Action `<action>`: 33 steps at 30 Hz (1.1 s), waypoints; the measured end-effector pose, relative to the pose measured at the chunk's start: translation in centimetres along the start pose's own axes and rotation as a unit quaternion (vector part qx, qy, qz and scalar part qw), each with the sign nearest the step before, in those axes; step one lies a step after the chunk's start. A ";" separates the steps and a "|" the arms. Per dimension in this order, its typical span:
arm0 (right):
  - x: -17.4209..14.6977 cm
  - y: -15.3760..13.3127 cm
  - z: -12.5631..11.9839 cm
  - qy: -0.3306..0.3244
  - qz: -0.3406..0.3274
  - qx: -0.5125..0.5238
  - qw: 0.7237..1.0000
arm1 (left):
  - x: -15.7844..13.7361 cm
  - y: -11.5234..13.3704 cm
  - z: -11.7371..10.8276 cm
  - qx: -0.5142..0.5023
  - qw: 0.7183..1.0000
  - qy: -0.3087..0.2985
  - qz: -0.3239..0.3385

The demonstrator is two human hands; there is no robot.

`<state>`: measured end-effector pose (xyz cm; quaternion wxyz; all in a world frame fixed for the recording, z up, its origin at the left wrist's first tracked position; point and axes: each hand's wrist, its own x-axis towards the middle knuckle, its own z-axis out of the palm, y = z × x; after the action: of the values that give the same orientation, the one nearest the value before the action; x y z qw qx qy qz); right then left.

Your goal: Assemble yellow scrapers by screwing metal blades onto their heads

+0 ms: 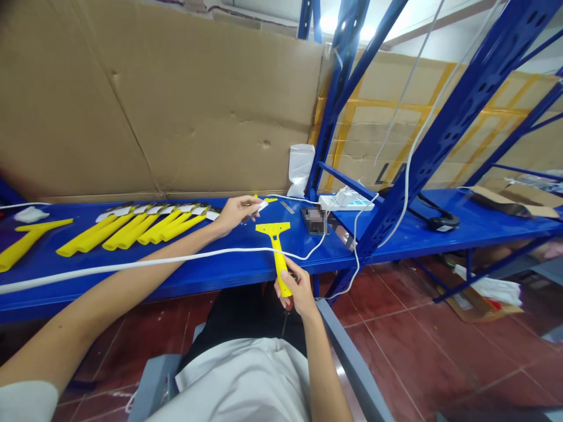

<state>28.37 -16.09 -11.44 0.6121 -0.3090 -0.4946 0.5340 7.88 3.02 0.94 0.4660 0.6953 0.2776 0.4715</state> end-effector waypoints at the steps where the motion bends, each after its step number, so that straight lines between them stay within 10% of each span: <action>1: 0.0 0.0 0.0 -0.001 -0.001 -0.005 1.000 | -0.1 0.2 0.0 -0.030 0.999 -0.006 -0.009; 8: 0.1 0.1 -0.4 -0.010 -0.002 -0.035 0.999 | -1.4 1.1 1.6 -0.090 0.994 -0.062 -0.033; 33: -0.2 0.2 -0.7 -0.025 0.016 0.021 0.999 | -2.3 1.4 2.7 -0.041 0.997 0.016 -0.056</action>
<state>28.93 -16.14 -11.91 0.5973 -0.2908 -0.4931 0.5616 9.32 -0.50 0.93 0.5147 0.6516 0.3041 0.4669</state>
